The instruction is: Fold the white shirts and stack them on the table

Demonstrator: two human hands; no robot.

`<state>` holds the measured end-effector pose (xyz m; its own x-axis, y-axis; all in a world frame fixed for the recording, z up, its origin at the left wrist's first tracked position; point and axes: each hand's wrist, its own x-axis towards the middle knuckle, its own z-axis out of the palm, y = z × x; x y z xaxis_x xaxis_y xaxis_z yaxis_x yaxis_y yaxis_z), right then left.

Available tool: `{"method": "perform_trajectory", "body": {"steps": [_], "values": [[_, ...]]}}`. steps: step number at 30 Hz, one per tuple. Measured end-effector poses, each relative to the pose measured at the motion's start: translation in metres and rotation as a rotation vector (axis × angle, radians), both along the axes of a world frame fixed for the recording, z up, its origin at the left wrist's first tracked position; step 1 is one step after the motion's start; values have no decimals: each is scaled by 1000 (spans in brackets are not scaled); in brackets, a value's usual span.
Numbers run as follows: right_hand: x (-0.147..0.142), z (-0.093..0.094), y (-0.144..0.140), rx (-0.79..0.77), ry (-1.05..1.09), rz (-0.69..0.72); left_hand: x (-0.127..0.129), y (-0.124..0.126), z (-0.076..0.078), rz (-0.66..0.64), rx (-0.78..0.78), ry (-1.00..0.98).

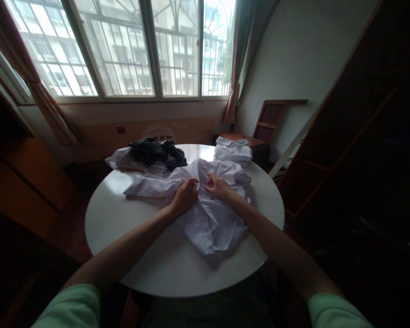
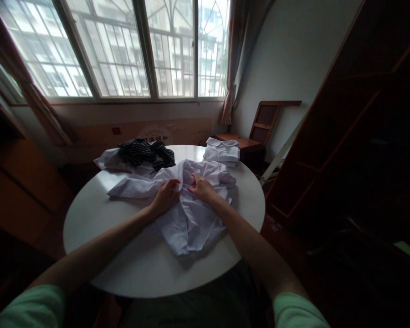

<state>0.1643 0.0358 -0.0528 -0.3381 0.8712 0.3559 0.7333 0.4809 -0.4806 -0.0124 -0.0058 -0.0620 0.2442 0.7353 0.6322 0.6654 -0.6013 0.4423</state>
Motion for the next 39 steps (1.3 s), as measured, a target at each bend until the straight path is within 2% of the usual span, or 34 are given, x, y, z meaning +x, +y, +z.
{"method": "perform_trajectory", "body": {"steps": [4, 7, 10, 14, 16, 19, 22, 24, 28, 34, 36, 39], "values": [[-1, -2, 2, 19, -36, 95, -5, 0, 3, -94, -5, 55], [-1, -2, 3, 9, -75, 124, -12, -1, 7, -73, 77, 137], [-2, 0, 3, 2, -108, 124, -16, -1, 14, 88, 201, 224], [-2, 2, 1, 3, -128, 123, -21, 4, 21, 343, 313, 181], [-2, 2, 0, 5, -126, 118, -26, 9, 20, 420, 274, 178], [-2, 1, 1, 9, -121, 107, -31, 17, 10, 486, 105, 212], [-2, -1, 2, 11, -115, 100, -31, 22, -2, 497, -114, 278], [-3, -2, 2, 9, -110, 93, -30, 23, -6, 485, -204, 311], [-5, -2, 2, -4, -91, 18, -28, 23, -7, 477, -248, 330], [-3, 1, 1, 147, -197, -374, -27, 21, -7, 580, -265, 342], [-1, 1, 2, 101, -245, -429, -28, 21, -7, 552, -259, 334], [0, -2, 1, -41, -307, -421, -29, 22, -7, 515, -248, 313]]}}
